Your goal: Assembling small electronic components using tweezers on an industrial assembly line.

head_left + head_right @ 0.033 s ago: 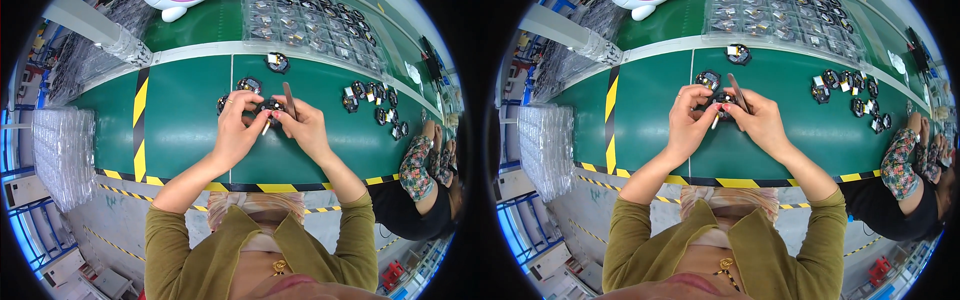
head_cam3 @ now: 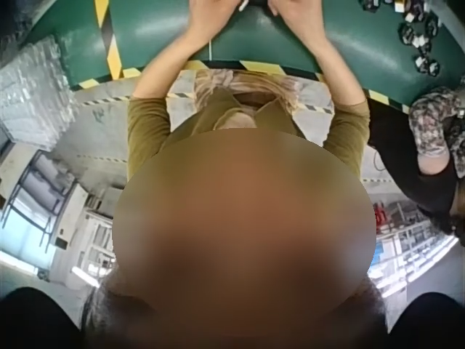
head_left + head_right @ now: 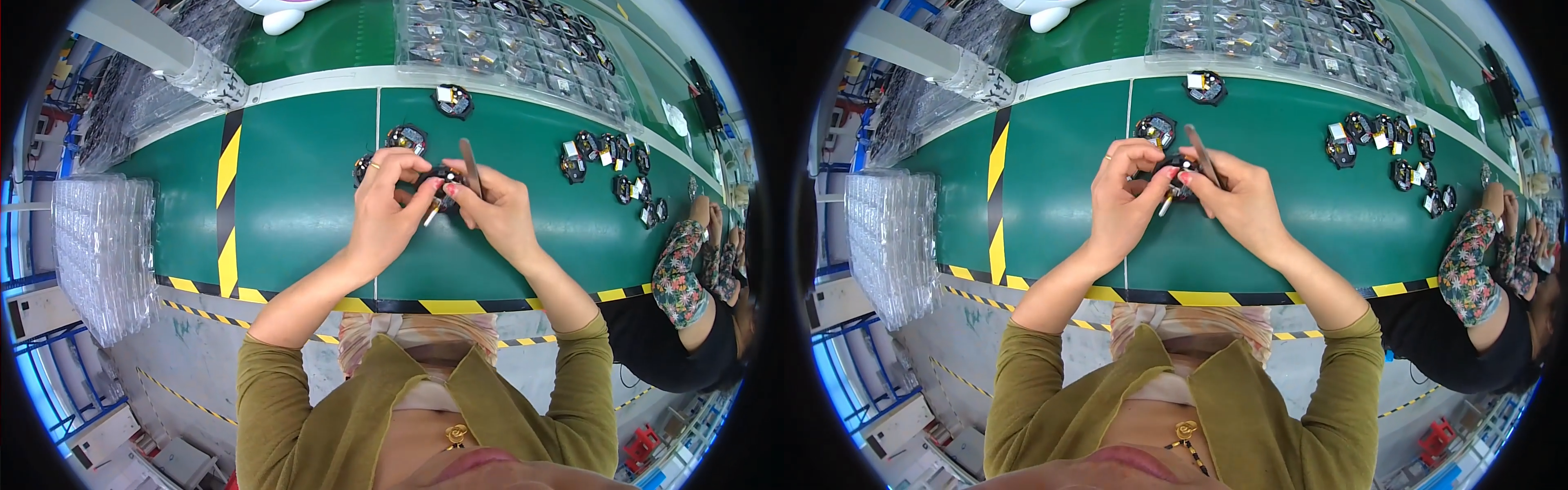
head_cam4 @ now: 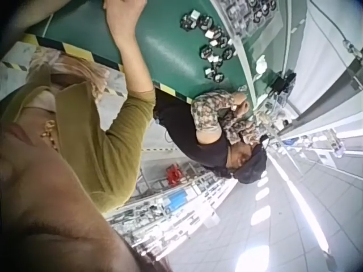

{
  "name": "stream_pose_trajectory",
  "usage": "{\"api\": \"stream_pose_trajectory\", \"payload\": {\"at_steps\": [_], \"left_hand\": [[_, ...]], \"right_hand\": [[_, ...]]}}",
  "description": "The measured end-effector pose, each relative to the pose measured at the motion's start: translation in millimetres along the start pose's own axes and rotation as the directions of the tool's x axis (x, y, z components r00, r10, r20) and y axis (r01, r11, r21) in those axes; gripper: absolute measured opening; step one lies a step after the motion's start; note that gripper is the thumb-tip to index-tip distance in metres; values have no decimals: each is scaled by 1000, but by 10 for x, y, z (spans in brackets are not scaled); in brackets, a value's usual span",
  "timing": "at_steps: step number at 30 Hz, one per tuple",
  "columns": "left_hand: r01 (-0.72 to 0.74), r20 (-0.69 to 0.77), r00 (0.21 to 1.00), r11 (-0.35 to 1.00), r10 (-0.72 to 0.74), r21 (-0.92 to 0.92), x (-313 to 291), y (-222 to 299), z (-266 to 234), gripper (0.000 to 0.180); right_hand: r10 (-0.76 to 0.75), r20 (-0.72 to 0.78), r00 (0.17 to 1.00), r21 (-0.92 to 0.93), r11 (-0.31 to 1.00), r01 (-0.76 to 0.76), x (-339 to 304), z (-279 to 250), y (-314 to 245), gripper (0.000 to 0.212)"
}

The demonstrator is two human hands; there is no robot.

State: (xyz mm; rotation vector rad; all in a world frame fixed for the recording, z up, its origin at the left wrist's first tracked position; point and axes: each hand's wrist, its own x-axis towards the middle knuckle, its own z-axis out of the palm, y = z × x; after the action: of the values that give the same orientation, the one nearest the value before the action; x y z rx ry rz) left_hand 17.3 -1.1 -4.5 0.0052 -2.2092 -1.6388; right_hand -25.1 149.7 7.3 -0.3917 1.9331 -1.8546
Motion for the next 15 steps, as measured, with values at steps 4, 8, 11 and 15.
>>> {"api": "stream_pose_trajectory", "payload": {"at_steps": [4,8,11,15], "left_hand": [[-73,-88,992,970,95,230,9,-13,-14,14],[-169,-90,973,926,210,338,26,-70,-1,13],[-156,-86,979,950,185,272,19,-60,24,12],[-72,-91,993,992,81,105,-5,25,29,11]], "right_hand": [[3,3,1000,60,998,-3,-64,38,20,30],[-5,-16,1000,38,999,6,-70,57,17,32],[-127,-27,992,-140,983,122,-88,55,80,33],[-55,-52,997,21,998,56,-121,67,60,31]]}}
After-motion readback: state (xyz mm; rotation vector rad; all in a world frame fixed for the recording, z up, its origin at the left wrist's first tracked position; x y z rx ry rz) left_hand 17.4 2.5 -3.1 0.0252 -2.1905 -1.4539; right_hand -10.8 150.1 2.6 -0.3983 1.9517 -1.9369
